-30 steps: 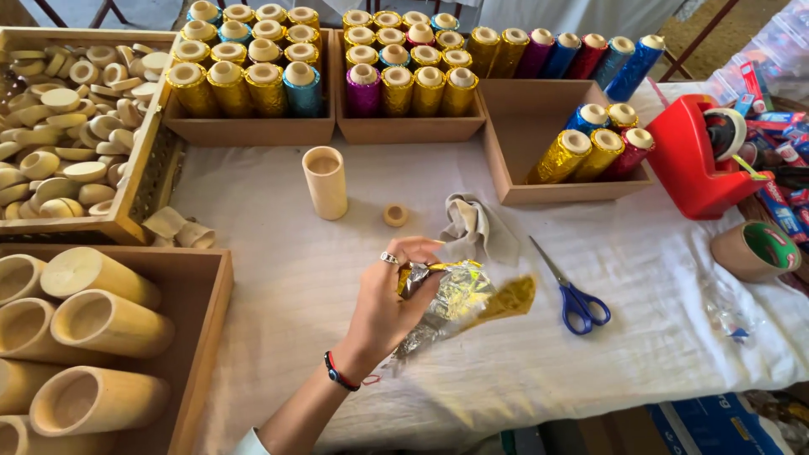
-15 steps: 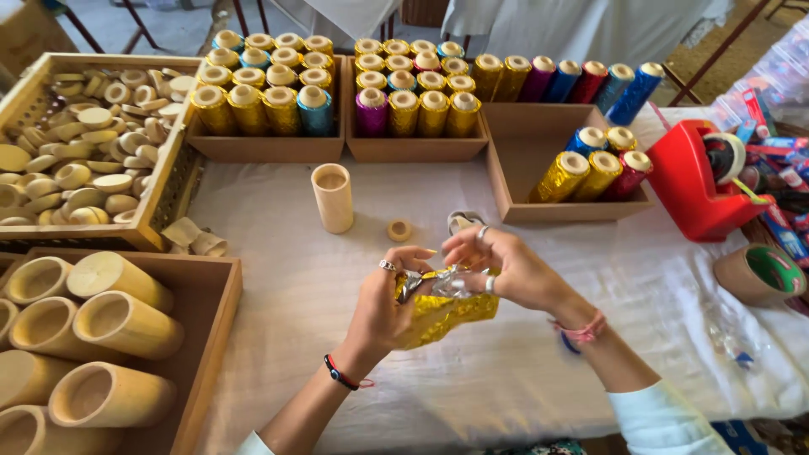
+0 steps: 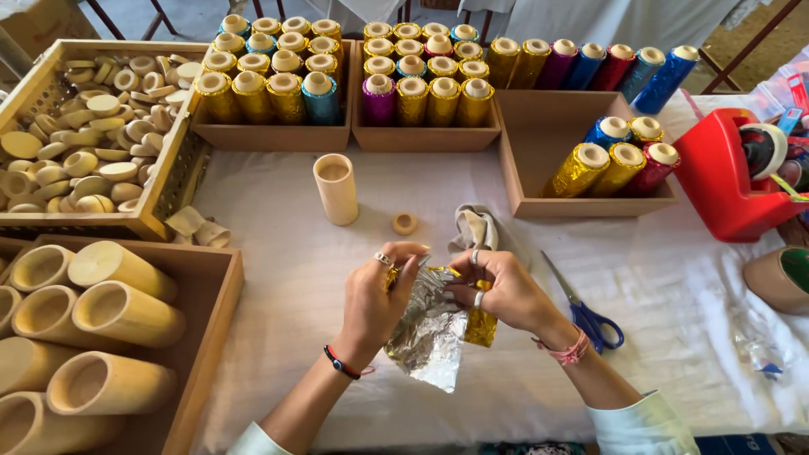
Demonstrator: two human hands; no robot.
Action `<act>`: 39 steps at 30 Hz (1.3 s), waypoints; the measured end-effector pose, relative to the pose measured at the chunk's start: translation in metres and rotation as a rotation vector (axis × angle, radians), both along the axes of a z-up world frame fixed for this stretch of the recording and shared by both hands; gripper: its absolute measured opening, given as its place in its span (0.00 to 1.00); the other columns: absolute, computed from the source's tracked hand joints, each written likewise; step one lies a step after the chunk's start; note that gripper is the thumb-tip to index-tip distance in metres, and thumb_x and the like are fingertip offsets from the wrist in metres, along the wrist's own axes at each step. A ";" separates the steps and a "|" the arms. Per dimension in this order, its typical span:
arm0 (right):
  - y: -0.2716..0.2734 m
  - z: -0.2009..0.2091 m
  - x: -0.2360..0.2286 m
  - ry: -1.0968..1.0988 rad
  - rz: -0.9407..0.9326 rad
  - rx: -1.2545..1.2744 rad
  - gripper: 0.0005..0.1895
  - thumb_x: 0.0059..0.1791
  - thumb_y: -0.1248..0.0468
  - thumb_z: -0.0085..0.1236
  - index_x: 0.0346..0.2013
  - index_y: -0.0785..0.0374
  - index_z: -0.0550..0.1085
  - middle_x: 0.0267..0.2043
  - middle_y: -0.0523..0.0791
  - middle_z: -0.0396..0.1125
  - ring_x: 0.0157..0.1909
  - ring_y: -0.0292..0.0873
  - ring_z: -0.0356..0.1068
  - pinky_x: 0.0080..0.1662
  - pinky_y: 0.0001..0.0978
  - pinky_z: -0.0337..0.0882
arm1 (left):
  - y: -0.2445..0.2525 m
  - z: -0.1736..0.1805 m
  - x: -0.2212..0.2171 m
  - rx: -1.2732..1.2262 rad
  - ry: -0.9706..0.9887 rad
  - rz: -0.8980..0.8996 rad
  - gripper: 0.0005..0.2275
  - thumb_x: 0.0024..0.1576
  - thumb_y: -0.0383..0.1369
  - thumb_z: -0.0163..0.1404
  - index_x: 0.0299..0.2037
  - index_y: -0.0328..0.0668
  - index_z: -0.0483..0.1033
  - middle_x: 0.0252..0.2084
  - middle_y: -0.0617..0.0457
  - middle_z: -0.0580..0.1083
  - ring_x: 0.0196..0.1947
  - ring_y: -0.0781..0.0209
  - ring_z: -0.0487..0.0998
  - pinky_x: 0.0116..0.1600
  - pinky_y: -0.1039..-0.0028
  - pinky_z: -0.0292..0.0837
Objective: Wrapping cardboard or wooden tubes in decorative foil and wiping them with a cloth.
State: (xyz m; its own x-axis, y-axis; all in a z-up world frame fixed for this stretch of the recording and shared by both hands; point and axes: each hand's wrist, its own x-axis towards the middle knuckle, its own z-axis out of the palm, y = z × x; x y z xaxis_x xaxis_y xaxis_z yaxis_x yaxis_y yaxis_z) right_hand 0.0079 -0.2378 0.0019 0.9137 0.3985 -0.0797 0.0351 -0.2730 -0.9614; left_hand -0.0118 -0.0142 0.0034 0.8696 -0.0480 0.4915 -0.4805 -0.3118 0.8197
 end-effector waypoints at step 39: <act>0.009 0.007 -0.016 -0.537 -0.195 -0.094 0.05 0.49 0.70 0.61 0.39 0.67 0.79 0.36 0.42 0.76 0.36 0.33 0.74 0.40 0.26 0.75 | 0.002 -0.008 0.003 -0.438 0.535 -0.319 0.18 0.57 0.20 0.41 0.57 0.40 0.71 0.44 0.56 0.69 0.30 0.75 0.64 0.33 0.83 0.62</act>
